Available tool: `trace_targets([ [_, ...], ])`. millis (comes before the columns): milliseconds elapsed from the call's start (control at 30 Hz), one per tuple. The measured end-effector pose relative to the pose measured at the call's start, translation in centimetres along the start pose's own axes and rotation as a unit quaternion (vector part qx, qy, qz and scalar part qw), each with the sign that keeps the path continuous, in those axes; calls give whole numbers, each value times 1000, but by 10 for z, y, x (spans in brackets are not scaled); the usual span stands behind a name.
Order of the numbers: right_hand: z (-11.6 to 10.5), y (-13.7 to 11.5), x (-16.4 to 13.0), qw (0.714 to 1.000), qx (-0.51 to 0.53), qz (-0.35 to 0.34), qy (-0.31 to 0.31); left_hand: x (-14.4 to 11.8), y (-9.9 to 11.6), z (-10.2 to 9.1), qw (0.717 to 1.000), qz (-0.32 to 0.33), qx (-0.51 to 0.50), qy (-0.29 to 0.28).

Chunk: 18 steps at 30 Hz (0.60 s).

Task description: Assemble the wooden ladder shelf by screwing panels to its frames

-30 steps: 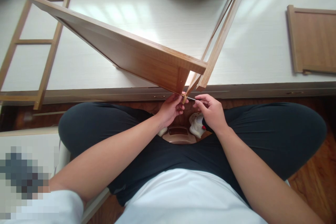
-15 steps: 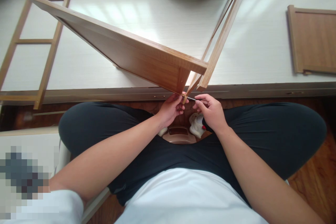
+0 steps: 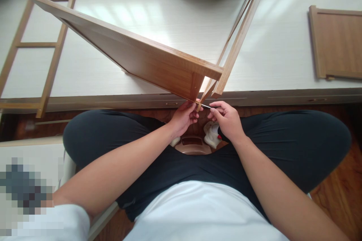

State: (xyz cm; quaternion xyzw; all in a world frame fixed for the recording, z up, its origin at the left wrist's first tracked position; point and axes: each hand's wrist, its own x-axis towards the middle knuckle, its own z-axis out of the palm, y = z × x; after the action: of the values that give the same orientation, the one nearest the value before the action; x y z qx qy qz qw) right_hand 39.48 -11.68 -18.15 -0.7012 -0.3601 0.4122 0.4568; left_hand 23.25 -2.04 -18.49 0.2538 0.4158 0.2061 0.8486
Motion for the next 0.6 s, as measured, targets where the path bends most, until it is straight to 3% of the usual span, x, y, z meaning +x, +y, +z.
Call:
trace_targets([
  [600, 0, -4, -1, 1000, 3, 10, -1, 0, 0, 0, 1000, -4, 1, 1],
])
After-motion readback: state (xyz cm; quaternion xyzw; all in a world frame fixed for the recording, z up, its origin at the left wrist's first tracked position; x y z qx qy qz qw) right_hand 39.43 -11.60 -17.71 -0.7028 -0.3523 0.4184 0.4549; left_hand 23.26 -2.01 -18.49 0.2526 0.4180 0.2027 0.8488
